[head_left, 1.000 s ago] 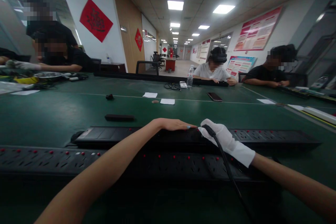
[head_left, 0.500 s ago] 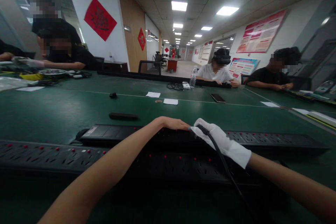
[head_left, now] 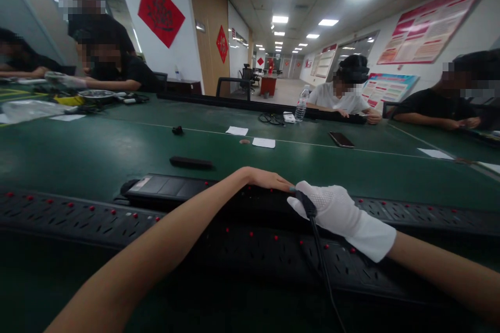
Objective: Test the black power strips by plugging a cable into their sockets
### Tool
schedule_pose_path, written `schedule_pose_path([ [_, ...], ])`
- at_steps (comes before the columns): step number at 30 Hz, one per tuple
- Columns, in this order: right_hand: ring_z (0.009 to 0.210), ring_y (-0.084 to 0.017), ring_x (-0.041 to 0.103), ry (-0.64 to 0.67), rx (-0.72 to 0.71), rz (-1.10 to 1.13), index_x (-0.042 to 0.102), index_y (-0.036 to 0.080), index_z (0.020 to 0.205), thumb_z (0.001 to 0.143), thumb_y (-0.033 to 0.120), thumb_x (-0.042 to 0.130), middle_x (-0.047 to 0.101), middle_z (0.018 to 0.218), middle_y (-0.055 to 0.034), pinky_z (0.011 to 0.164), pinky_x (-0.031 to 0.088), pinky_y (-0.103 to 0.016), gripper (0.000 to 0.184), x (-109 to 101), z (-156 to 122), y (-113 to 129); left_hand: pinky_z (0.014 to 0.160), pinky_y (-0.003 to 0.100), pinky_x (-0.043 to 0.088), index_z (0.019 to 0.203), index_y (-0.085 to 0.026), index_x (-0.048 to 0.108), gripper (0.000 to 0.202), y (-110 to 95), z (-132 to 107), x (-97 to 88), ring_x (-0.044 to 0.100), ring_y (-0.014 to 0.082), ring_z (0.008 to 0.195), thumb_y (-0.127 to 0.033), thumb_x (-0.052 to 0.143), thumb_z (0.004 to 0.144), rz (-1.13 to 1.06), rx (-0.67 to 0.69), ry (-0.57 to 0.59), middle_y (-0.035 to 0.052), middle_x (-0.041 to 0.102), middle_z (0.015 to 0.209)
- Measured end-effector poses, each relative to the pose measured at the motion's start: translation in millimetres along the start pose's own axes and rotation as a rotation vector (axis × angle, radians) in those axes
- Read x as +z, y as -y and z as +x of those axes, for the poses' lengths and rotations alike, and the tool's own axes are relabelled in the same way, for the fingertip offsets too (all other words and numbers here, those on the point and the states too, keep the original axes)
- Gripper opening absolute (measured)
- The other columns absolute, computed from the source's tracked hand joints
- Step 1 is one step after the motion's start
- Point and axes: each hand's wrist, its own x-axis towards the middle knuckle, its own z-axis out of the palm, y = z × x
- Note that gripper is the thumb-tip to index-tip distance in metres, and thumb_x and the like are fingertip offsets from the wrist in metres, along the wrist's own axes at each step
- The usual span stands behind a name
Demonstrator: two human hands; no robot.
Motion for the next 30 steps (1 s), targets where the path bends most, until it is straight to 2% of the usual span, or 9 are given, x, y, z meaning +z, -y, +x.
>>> schedule_pose_path([
  [3, 0.054, -0.011, 0.052, 0.036, -0.041, 0.048, 0.053, 0.020, 0.088, 0.083, 0.050, 0.037, 0.060, 0.066, 0.0005, 0.049, 0.024, -0.022, 0.033, -1.3, -2.3, -6.2, 0.098, 0.029, 0.032, 0.125, -0.024, 0.045, 0.052, 0.8, 0.0, 0.0, 0.045, 0.0177, 0.115, -0.055, 0.037, 0.083, -0.109, -0.001, 0.035, -0.0024, 0.048, 0.128],
  [9, 0.048, -0.012, 0.050, 0.040, 0.010, 0.066, 0.052, 0.021, 0.084, 0.079, 0.056, 0.039, 0.057, 0.059, 0.0012, 0.045, 0.023, -0.022, 0.038, -0.4, -3.1, -9.7, 0.096, 0.028, 0.034, 0.122, -0.023, 0.049, 0.051, 2.3, 0.7, 2.1, 0.047, 0.0162, 0.112, -0.053, 0.043, 0.081, -0.221, -0.013, 0.025, -0.0013, 0.050, 0.126],
  [12, 0.043, -0.013, 0.049, 0.031, 0.046, 0.059, 0.052, 0.022, 0.087, 0.077, 0.060, 0.040, 0.053, 0.052, 0.0027, 0.044, 0.021, -0.022, 0.042, 3.7, -3.6, -10.7, 0.094, 0.028, 0.036, 0.118, -0.021, 0.052, 0.050, 2.7, 1.0, 3.5, 0.049, 0.0164, 0.110, -0.053, 0.045, 0.080, -0.297, -0.041, -0.004, 0.0008, 0.052, 0.123],
  [16, 0.046, -0.015, 0.051, 0.044, 0.051, 0.097, 0.051, 0.023, 0.090, 0.076, 0.060, 0.041, 0.053, 0.054, 0.0025, 0.045, 0.024, -0.022, 0.041, 5.0, -3.7, -12.0, 0.089, 0.029, 0.039, 0.114, -0.018, 0.056, 0.050, 4.0, 2.9, 5.3, 0.054, 0.0173, 0.104, -0.053, 0.044, 0.080, -0.375, -0.110, -0.064, 0.0045, 0.056, 0.118],
  [18, 0.046, -0.015, 0.052, 0.046, 0.043, 0.104, 0.051, 0.022, 0.090, 0.076, 0.060, 0.041, 0.055, 0.055, 0.0020, 0.046, 0.025, -0.022, 0.041, 4.1, -3.3, -12.1, 0.086, 0.029, 0.041, 0.111, -0.017, 0.058, 0.052, 4.2, 4.3, 6.1, 0.055, 0.0175, 0.100, -0.055, 0.042, 0.081, -0.380, -0.115, -0.088, 0.0058, 0.059, 0.113],
  [23, 0.045, -0.016, 0.053, 0.042, 0.060, 0.072, 0.052, 0.021, 0.089, 0.076, 0.061, 0.040, 0.054, 0.054, 0.0016, 0.045, 0.025, -0.023, 0.043, 1.2, -2.5, -9.5, 0.083, 0.028, 0.040, 0.102, -0.015, 0.063, 0.051, 0.3, 5.8, 7.2, 0.057, 0.0153, 0.092, -0.055, 0.037, 0.083, -0.334, -0.020, -0.159, 0.0063, 0.064, 0.101],
  [27, 0.048, -0.017, 0.055, 0.039, 0.071, 0.073, 0.054, 0.021, 0.093, 0.077, 0.061, 0.040, 0.057, 0.056, 0.0004, 0.046, 0.027, -0.024, 0.046, -1.8, -2.7, -7.0, 0.077, 0.026, 0.041, 0.095, -0.015, 0.066, 0.050, -4.7, 4.0, 7.3, 0.057, 0.0133, 0.083, -0.056, 0.040, 0.081, -0.297, -0.042, -0.183, 0.0056, 0.065, 0.095],
  [30, 0.051, -0.017, 0.057, 0.049, 0.064, 0.070, 0.054, 0.020, 0.104, 0.077, 0.060, 0.040, 0.062, 0.063, -0.0018, 0.047, 0.030, -0.024, 0.050, -2.8, -3.5, -8.0, 0.069, 0.024, 0.041, 0.092, -0.014, 0.066, 0.050, -5.7, 2.5, 7.3, 0.056, 0.0123, 0.075, -0.057, 0.044, 0.078, -0.297, -0.080, -0.172, 0.0052, 0.065, 0.090],
])
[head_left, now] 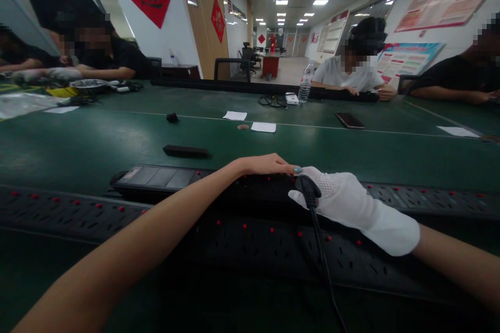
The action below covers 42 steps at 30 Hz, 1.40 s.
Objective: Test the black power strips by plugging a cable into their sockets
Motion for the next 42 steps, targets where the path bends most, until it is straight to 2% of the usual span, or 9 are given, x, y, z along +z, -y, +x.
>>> schedule_pose_path([
  [4, 0.058, -0.016, 0.059, 0.005, -0.056, 0.054, 0.051, 0.020, 0.115, 0.078, 0.056, 0.043, 0.066, 0.073, -0.0038, 0.051, 0.034, -0.023, 0.053, 1, -1, -5, 0.067, 0.023, 0.040, 0.094, -0.014, 0.064, 0.052, -1, -1, 0.0, 0.054, 0.0121, 0.073, -0.058, 0.045, 0.076, 0.014, 0.004, 0.013, 0.0049, 0.064, 0.090],
  [9, 0.061, -0.014, 0.060, 0.020, -0.082, 0.097, 0.046, 0.017, 0.122, 0.080, 0.054, 0.043, 0.067, 0.076, -0.0044, 0.055, 0.038, -0.023, 0.056, 0, 0, -8, 0.067, 0.025, 0.039, 0.087, -0.011, 0.065, 0.061, -10, -1, 5.0, 0.053, 0.0128, 0.070, -0.062, 0.031, 0.081, 0.106, 0.033, -0.030, 0.0065, 0.063, 0.086],
  [15, 0.063, -0.014, 0.060, -0.010, -0.103, 0.117, 0.051, 0.017, 0.117, 0.078, 0.054, 0.044, 0.067, 0.078, -0.0041, 0.056, 0.041, -0.024, 0.054, 3, 0, -9, 0.067, 0.027, 0.038, 0.078, -0.011, 0.063, 0.069, -17, 0, 10.5, 0.050, 0.0135, 0.068, -0.065, 0.019, 0.082, 0.294, 0.081, -0.059, 0.0069, 0.061, 0.082],
  [21, 0.068, -0.015, 0.061, -0.010, -0.114, 0.113, 0.050, 0.019, 0.118, 0.078, 0.054, 0.045, 0.067, 0.084, -0.0033, 0.059, 0.043, -0.025, 0.053, 6, -1, -11, 0.073, 0.027, 0.038, 0.083, -0.013, 0.062, 0.067, -17, -2, 10.0, 0.053, 0.0148, 0.075, -0.065, 0.021, 0.082, 0.291, 0.078, -0.028, 0.0075, 0.062, 0.089],
  [25, 0.068, -0.015, 0.061, -0.019, -0.126, 0.106, 0.050, 0.018, 0.118, 0.078, 0.053, 0.045, 0.067, 0.086, -0.0033, 0.060, 0.043, -0.025, 0.053, 5, 0, -12, 0.072, 0.026, 0.039, 0.082, -0.012, 0.063, 0.067, -19, -3, 10.6, 0.054, 0.0146, 0.074, -0.064, 0.020, 0.083, 0.303, 0.036, -0.028, 0.0078, 0.063, 0.088],
  [32, 0.068, -0.015, 0.060, -0.008, -0.128, 0.093, 0.049, 0.017, 0.118, 0.079, 0.054, 0.044, 0.067, 0.083, -0.0033, 0.059, 0.041, -0.025, 0.054, 6, -1, -12, 0.072, 0.026, 0.039, 0.082, -0.012, 0.062, 0.072, -18, -2, 9.9, 0.055, 0.0162, 0.076, -0.068, 0.017, 0.080, 0.292, 0.041, -0.009, 0.0091, 0.063, 0.089],
  [37, 0.065, -0.014, 0.059, -0.029, -0.143, 0.080, 0.049, 0.016, 0.118, 0.079, 0.054, 0.043, 0.067, 0.077, -0.0029, 0.058, 0.040, -0.024, 0.054, 5, 0, -12, 0.073, 0.026, 0.039, 0.080, -0.012, 0.062, 0.076, -18, -2, 8.8, 0.056, 0.0169, 0.077, -0.073, 0.017, 0.076, 0.274, -0.015, -0.008, 0.0104, 0.063, 0.091],
  [42, 0.061, -0.013, 0.058, 0.014, -0.132, 0.101, 0.053, 0.018, 0.113, 0.079, 0.053, 0.044, 0.066, 0.076, -0.0019, 0.056, 0.040, -0.024, 0.050, 1, 1, -12, 0.071, 0.028, 0.039, 0.079, -0.012, 0.062, 0.076, -18, -3, 8.8, 0.056, 0.0179, 0.075, -0.075, 0.020, 0.074, 0.230, -0.046, -0.003, 0.0104, 0.063, 0.089],
])
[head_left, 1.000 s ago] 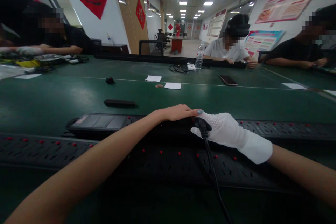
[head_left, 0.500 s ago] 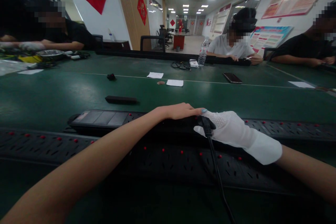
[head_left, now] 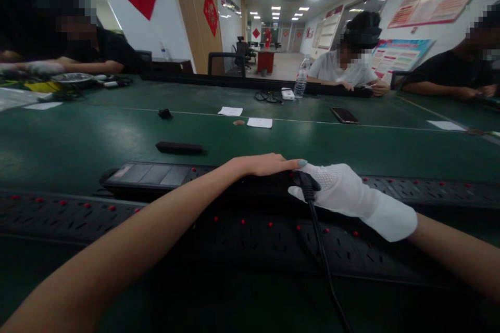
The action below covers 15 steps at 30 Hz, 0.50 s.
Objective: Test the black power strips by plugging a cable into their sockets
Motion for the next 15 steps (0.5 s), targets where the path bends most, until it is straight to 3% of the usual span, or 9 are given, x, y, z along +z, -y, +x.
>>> schedule_pose_path([
  [9, 0.067, -0.014, 0.061, 0.039, 0.001, 0.051, 0.049, 0.020, 0.119, 0.080, 0.051, 0.045, 0.067, 0.086, -0.0023, 0.061, 0.043, -0.025, 0.050, -1.4, 0.5, 0.0, 0.068, 0.027, 0.038, 0.079, -0.014, 0.059, 0.072, 1.3, -2.2, 0.0, 0.053, 0.0164, 0.071, -0.069, 0.014, 0.080, 0.004, 0.033, -0.008, 0.0074, 0.061, 0.081],
  [15, 0.072, -0.014, 0.062, 0.029, 0.016, 0.085, 0.048, 0.022, 0.119, 0.079, 0.049, 0.045, 0.066, 0.094, -0.0027, 0.064, 0.045, -0.025, 0.048, -0.4, 0.6, 0.7, 0.070, 0.029, 0.035, 0.095, -0.016, 0.062, 0.065, -1.6, 3.9, 6.3, 0.052, 0.0161, 0.074, -0.050, 0.007, 0.089, 0.186, 0.116, -0.250, 0.0063, 0.060, 0.080],
])
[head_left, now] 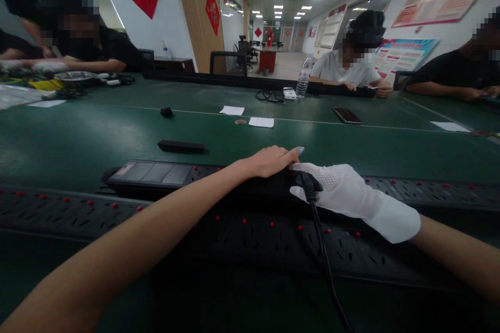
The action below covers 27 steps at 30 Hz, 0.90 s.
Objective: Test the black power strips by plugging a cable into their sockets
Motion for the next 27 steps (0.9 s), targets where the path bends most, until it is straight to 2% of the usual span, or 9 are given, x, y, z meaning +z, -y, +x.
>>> schedule_pose_path([
  [4, 0.074, -0.016, 0.062, 0.013, -0.004, -0.009, 0.050, 0.020, 0.115, 0.079, 0.050, 0.045, 0.067, 0.092, -0.0034, 0.065, 0.045, -0.027, 0.047, 1, 1, -1, 0.069, 0.028, 0.035, 0.091, -0.018, 0.065, 0.066, -11, 1, 5.9, 0.053, 0.0156, 0.073, -0.051, 0.008, 0.089, 0.001, -0.002, -0.125, 0.0052, 0.061, 0.081],
  [9, 0.081, -0.017, 0.062, 0.001, -0.026, -0.023, 0.049, 0.021, 0.116, 0.079, 0.049, 0.044, 0.064, 0.101, -0.0044, 0.069, 0.045, -0.028, 0.047, 4, 0, -3, 0.068, 0.026, 0.035, 0.087, -0.019, 0.068, 0.069, -17, 0, 9.8, 0.051, 0.0138, 0.069, -0.052, 0.007, 0.089, -0.071, -0.010, -0.180, 0.0050, 0.061, 0.077],
  [14, 0.069, -0.016, 0.062, -0.022, -0.017, -0.039, 0.050, 0.018, 0.117, 0.079, 0.049, 0.045, 0.067, 0.088, -0.0050, 0.062, 0.045, -0.028, 0.050, 4, 0, -2, 0.062, 0.023, 0.035, 0.086, -0.016, 0.068, 0.075, -16, 2, 11.3, 0.047, 0.0114, 0.062, -0.056, 0.004, 0.087, -0.187, -0.005, -0.137, 0.0030, 0.056, 0.065],
  [17, 0.074, -0.017, 0.063, -0.059, -0.029, -0.017, 0.050, 0.017, 0.117, 0.079, 0.048, 0.045, 0.066, 0.093, -0.0068, 0.065, 0.046, -0.029, 0.050, 5, 1, 0, 0.058, 0.023, 0.035, 0.081, -0.013, 0.066, 0.076, -15, 4, 11.4, 0.044, 0.0104, 0.058, -0.057, 0.004, 0.087, -0.267, 0.002, -0.059, 0.0022, 0.051, 0.062],
  [22, 0.083, -0.020, 0.063, -0.064, -0.002, -0.062, 0.049, 0.017, 0.117, 0.080, 0.048, 0.043, 0.063, 0.105, -0.0099, 0.068, 0.047, -0.031, 0.049, 8, 1, 4, 0.051, 0.027, 0.028, 0.061, -0.014, 0.056, 0.070, -16, 5, 11.3, 0.035, 0.0107, 0.048, -0.060, 0.009, 0.086, -0.118, -0.021, -0.063, 0.0001, 0.036, 0.051],
  [27, 0.083, -0.022, 0.062, -0.057, 0.025, -0.121, 0.050, 0.016, 0.116, 0.081, 0.050, 0.041, 0.062, 0.106, -0.0120, 0.067, 0.047, -0.030, 0.050, 9, 3, 9, 0.054, 0.028, 0.027, 0.062, -0.016, 0.055, 0.068, -19, 3, 11.4, 0.034, 0.0123, 0.049, -0.055, 0.007, 0.088, -0.053, -0.004, -0.096, -0.0004, 0.032, 0.050],
])
